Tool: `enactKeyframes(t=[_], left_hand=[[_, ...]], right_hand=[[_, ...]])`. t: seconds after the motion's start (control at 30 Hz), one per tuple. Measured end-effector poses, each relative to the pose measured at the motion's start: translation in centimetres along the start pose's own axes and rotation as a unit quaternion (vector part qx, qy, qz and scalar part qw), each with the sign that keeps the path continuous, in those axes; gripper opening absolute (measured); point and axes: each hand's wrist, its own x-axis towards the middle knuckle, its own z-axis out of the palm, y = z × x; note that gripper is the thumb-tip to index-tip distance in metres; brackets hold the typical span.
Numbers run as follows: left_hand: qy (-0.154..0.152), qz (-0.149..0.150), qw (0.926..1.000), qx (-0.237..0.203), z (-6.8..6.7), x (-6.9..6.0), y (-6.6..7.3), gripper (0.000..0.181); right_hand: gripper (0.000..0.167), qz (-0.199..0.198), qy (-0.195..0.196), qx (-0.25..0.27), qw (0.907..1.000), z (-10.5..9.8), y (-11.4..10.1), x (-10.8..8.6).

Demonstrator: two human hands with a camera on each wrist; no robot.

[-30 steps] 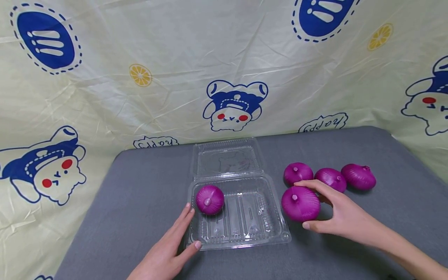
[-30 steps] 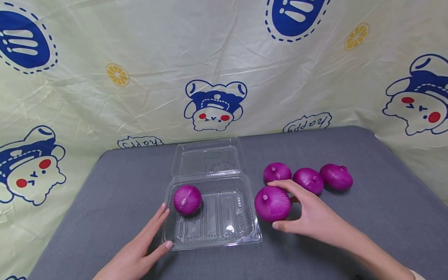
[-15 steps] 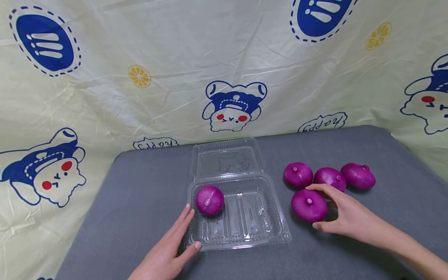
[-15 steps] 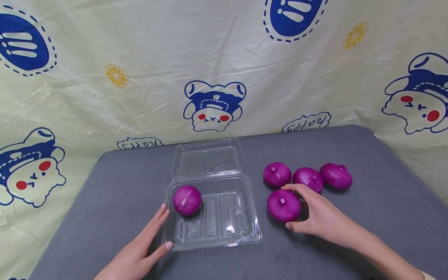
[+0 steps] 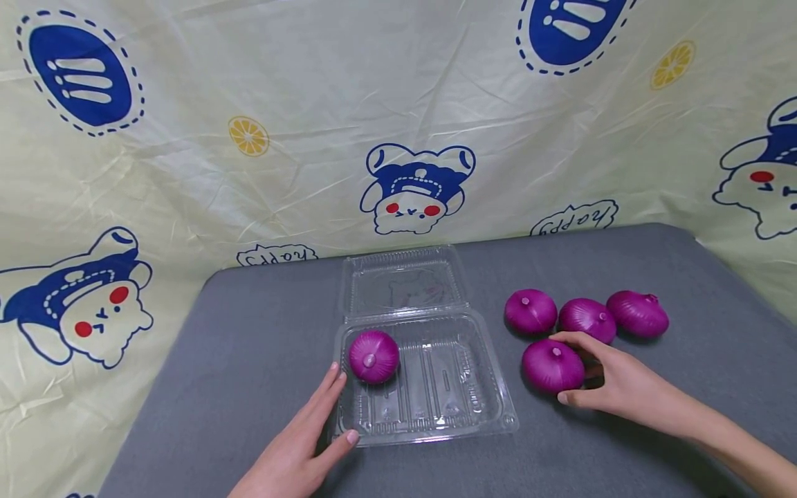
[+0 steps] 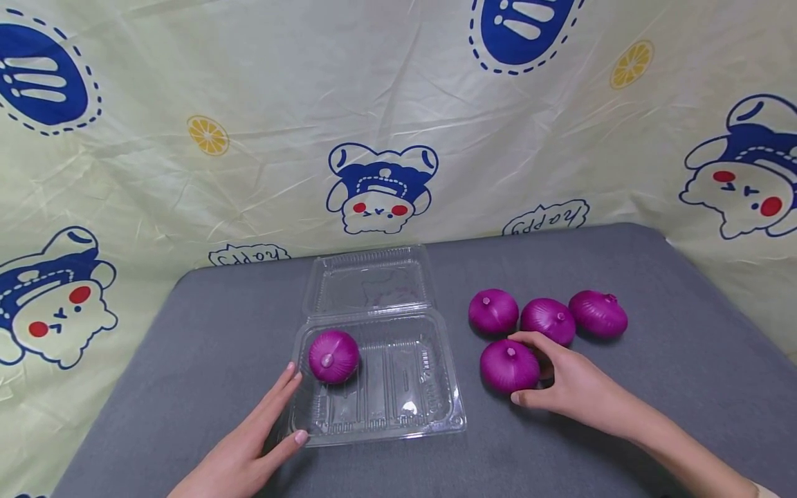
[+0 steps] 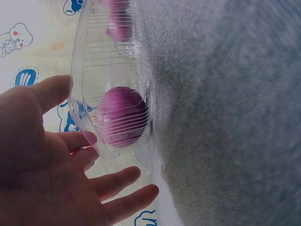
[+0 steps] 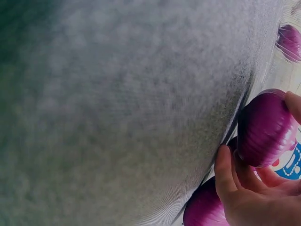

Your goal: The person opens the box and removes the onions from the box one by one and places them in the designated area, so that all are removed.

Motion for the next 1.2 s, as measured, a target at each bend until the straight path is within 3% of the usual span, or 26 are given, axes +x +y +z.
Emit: enactKeyframes(t=[0.23,0.77,1.03,1.2], left_hand=[[0.013,0.016,0.9998,0.007,0.12,-0.24,-0.11,0.079],[0.012,0.014,0.9998,0.004,0.13,-0.22,-0.11,0.079],[0.019,0.023,0.9995,0.001,0.21,-0.24,-0.09,0.078],[0.023,0.024,0.9994,0.003,0.28,-0.32,-0.08,0.077]], right_hand=[[0.073,0.000,-0.009,0.009,0.9999,0.05,-0.01,0.02],[0.068,0.003,-0.008,0.003,1.0000,0.16,-0.46,0.10],[0.066,-0.025,0.005,-0.005,0.9997,0.11,-0.23,0.07],[0.067,-0.022,0.005,-0.008,0.9997,-0.03,-0.05,0.07]])
